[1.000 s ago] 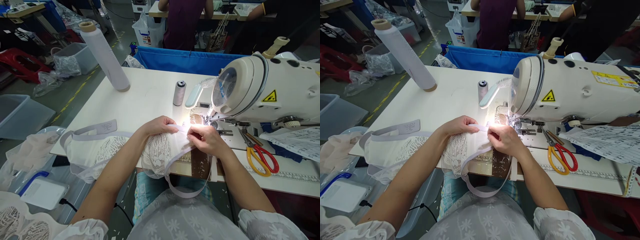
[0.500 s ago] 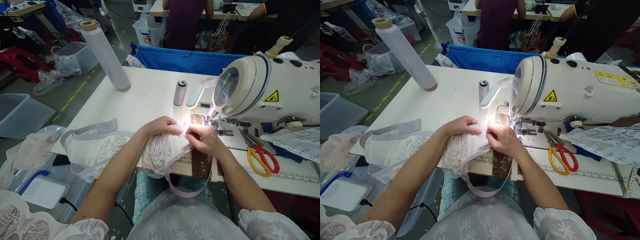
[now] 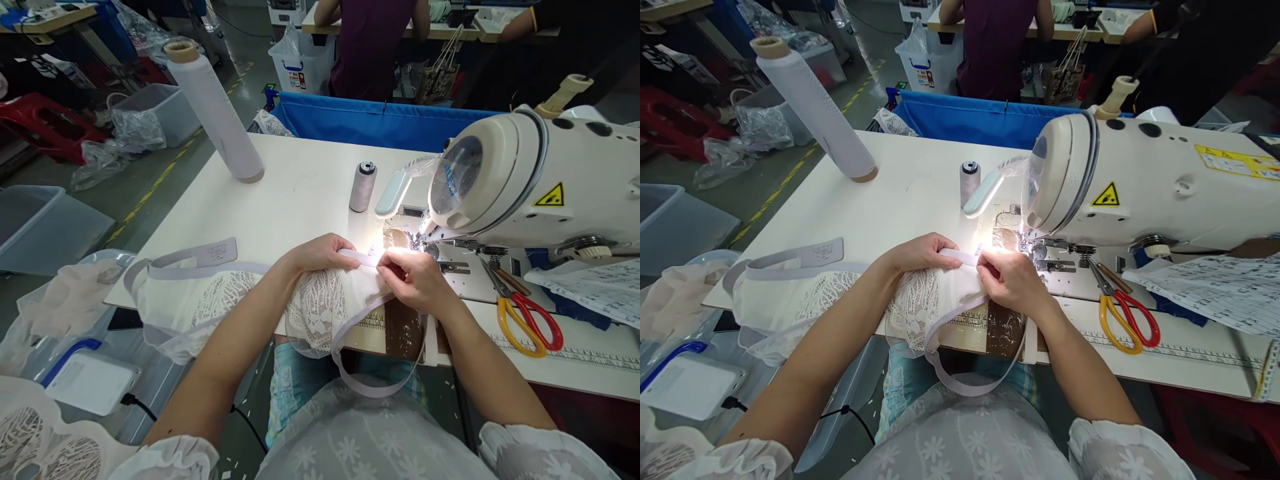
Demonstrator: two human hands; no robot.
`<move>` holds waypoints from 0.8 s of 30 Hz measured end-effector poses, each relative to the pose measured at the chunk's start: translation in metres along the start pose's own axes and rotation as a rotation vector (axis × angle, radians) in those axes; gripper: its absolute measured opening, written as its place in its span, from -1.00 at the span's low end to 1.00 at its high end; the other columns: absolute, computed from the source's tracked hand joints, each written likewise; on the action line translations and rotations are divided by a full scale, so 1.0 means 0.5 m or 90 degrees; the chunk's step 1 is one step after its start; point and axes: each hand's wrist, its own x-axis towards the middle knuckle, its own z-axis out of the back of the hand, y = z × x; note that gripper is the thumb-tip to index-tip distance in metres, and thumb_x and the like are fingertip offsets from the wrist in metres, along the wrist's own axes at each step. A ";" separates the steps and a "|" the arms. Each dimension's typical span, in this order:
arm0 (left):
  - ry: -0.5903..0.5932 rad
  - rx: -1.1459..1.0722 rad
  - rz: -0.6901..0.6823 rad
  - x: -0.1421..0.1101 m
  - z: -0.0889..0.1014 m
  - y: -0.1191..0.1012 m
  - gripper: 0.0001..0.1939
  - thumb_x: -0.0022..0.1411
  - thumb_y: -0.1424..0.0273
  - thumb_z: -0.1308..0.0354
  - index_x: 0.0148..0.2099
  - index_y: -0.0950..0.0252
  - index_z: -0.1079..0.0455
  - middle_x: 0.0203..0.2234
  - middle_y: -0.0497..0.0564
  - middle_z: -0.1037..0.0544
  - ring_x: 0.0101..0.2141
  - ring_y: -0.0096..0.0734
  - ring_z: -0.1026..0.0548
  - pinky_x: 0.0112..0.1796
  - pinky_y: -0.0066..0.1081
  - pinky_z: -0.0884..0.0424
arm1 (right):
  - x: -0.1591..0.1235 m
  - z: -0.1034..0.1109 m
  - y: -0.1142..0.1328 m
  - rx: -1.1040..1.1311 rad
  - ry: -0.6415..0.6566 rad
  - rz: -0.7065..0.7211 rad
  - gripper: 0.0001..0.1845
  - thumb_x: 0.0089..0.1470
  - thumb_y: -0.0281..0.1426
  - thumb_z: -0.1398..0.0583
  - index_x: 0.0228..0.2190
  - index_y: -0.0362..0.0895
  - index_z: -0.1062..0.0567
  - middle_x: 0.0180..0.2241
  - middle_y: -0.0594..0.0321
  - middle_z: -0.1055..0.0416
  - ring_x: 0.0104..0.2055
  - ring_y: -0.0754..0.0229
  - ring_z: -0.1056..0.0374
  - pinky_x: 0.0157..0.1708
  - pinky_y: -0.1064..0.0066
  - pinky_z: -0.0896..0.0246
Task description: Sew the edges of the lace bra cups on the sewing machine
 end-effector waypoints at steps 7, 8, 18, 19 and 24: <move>-0.004 0.004 0.016 -0.001 0.004 0.005 -0.80 0.05 0.34 -0.24 -0.48 0.35 -0.34 -0.61 -0.09 -0.34 -0.61 -0.62 -0.26 -0.57 -0.54 -0.15 | -0.002 0.006 -0.001 -0.048 -0.028 0.003 -0.83 0.06 -0.46 -0.08 -0.56 -0.13 -0.32 -0.62 0.34 -0.18 -0.58 0.31 -0.06 -0.53 0.42 0.08; -0.006 0.004 0.019 -0.001 0.005 0.005 -0.81 0.05 0.35 -0.23 -0.47 0.35 -0.35 -0.61 -0.09 -0.35 -0.61 -0.61 -0.27 -0.57 -0.54 -0.16 | -0.002 0.007 -0.002 -0.060 -0.036 0.002 -0.83 0.06 -0.46 -0.08 -0.56 -0.13 -0.32 -0.62 0.35 -0.18 -0.58 0.32 -0.06 -0.53 0.43 0.08; -0.027 0.005 0.017 -0.003 0.007 0.002 -0.83 0.03 0.39 -0.22 -0.50 0.34 -0.32 -0.64 -0.12 -0.28 -0.63 -0.63 -0.22 -0.59 -0.55 -0.08 | -0.003 0.008 -0.003 -0.113 -0.073 0.010 -0.81 0.08 -0.46 -0.07 -0.56 -0.12 -0.27 -0.59 0.36 -0.16 -0.57 0.31 -0.06 -0.51 0.44 0.08; -0.027 0.004 0.018 -0.003 0.006 0.002 -0.83 0.03 0.38 -0.22 -0.50 0.34 -0.32 -0.64 -0.12 -0.29 -0.63 -0.62 -0.22 -0.59 -0.54 -0.09 | -0.003 0.008 -0.003 -0.113 -0.076 0.007 -0.81 0.08 -0.46 -0.07 -0.56 -0.12 -0.26 -0.60 0.36 -0.16 -0.57 0.31 -0.05 -0.51 0.44 0.08; 0.004 -0.014 -0.001 -0.003 0.008 0.004 -0.84 0.02 0.34 -0.22 -0.46 0.33 -0.39 -0.60 -0.09 -0.37 -0.59 -0.57 -0.30 -0.56 -0.52 -0.18 | -0.003 0.009 -0.006 -0.077 -0.061 -0.016 -0.82 0.08 -0.45 -0.08 -0.55 -0.12 -0.27 -0.59 0.37 -0.15 -0.56 0.32 -0.06 -0.50 0.46 0.06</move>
